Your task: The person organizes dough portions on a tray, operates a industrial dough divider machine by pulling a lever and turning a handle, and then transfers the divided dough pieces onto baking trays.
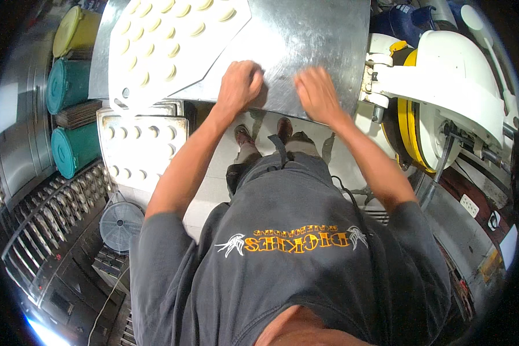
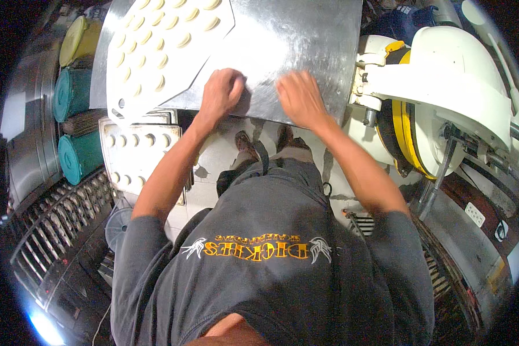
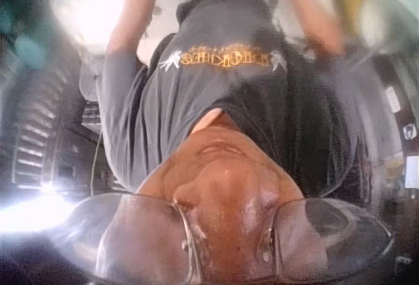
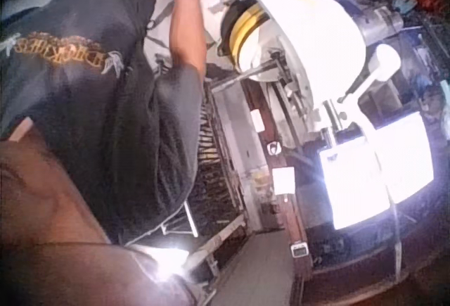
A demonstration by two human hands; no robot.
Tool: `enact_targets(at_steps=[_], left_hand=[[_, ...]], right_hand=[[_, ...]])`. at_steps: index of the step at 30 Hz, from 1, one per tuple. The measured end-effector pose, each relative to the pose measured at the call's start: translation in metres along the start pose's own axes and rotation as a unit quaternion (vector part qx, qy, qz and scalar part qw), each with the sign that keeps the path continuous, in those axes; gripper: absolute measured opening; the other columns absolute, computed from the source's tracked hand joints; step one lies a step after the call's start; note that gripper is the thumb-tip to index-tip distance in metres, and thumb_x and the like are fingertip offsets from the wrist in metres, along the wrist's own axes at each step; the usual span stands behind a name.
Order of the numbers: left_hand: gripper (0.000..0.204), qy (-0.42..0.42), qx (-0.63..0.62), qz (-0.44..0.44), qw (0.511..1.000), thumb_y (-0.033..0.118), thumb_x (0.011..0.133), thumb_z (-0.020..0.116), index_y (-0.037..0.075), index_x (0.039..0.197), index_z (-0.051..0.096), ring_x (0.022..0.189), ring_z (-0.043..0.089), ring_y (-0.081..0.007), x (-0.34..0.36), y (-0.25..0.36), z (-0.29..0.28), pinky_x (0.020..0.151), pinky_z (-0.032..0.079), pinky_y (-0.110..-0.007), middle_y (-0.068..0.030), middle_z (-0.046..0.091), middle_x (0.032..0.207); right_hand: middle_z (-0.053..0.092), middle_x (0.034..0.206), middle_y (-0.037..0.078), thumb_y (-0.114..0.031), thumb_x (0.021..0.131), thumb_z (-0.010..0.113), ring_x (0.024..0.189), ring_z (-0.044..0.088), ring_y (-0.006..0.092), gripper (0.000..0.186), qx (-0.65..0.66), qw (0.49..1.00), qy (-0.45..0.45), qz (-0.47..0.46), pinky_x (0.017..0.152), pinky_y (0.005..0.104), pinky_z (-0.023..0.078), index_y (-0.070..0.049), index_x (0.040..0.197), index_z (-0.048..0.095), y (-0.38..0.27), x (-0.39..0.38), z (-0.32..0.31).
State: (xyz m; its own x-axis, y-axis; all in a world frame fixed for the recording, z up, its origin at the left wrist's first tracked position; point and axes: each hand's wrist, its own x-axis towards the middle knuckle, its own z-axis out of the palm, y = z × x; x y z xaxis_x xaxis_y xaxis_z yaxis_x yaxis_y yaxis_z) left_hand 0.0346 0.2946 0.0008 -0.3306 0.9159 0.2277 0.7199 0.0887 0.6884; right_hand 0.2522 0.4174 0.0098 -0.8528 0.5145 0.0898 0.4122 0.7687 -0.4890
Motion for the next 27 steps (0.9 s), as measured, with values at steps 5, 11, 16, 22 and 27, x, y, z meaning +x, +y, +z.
enact_targets(at_steps=[5,11,16,22,27], left_hand=[[0.012,-0.037,0.037,-0.005,0.999,0.010,0.080,0.069,0.006,0.091,0.065,0.083,0.059,-0.0328,-0.030,-0.023,-0.031,0.077,0.048,-0.043,-0.0121,0.063,0.084],[0.016,0.006,0.073,0.083,0.994,0.016,0.078,0.071,0.010,0.092,0.066,0.087,0.063,-0.0328,0.038,-0.021,0.001,0.079,0.051,-0.043,-0.0113,0.065,0.085],[0.016,-0.002,0.092,0.090,0.992,0.018,0.084,0.070,0.008,0.095,0.065,0.087,0.063,-0.0337,0.060,0.003,0.012,0.079,0.051,-0.044,-0.0130,0.066,0.088],[0.016,-0.008,-0.003,0.006,1.000,0.014,0.089,0.065,0.006,0.103,0.067,0.087,0.061,-0.0343,-0.023,-0.007,-0.004,0.080,0.050,-0.043,-0.0141,0.068,0.093],[0.017,-0.021,0.052,0.064,0.996,0.009,0.081,0.068,0.006,0.098,0.067,0.084,0.060,-0.0300,-0.019,-0.028,-0.021,0.080,0.050,-0.042,-0.0096,0.064,0.085]], right_hand=[[0.054,0.089,0.010,-0.011,0.078,0.061,0.087,0.051,0.0318,0.014,-0.092,0.995,0.050,-0.002,0.079,0.0470,0.040,-0.008,0.091,0.057,0.034,-0.053,-0.014],[0.061,0.084,0.011,-0.012,0.079,0.058,0.082,0.056,0.0339,0.010,-0.056,0.987,0.146,-0.033,0.074,0.0467,0.040,-0.009,0.089,0.060,0.028,0.077,0.003],[0.063,0.090,0.013,-0.014,0.079,0.057,0.089,0.057,0.0354,0.011,-0.053,0.981,0.185,-0.004,0.080,0.0482,0.044,-0.008,0.088,0.059,0.021,0.121,0.008],[0.062,0.094,0.011,-0.012,0.081,0.059,0.090,0.055,0.0334,0.009,0.036,0.993,0.086,-0.068,0.082,0.0476,0.043,-0.009,0.089,0.060,0.003,-0.024,0.008],[0.058,0.090,0.007,-0.010,0.072,0.061,0.087,0.054,0.0302,0.015,-0.068,0.991,0.115,-0.019,0.076,0.0438,0.042,-0.011,0.087,0.060,0.025,-0.032,-0.008]])
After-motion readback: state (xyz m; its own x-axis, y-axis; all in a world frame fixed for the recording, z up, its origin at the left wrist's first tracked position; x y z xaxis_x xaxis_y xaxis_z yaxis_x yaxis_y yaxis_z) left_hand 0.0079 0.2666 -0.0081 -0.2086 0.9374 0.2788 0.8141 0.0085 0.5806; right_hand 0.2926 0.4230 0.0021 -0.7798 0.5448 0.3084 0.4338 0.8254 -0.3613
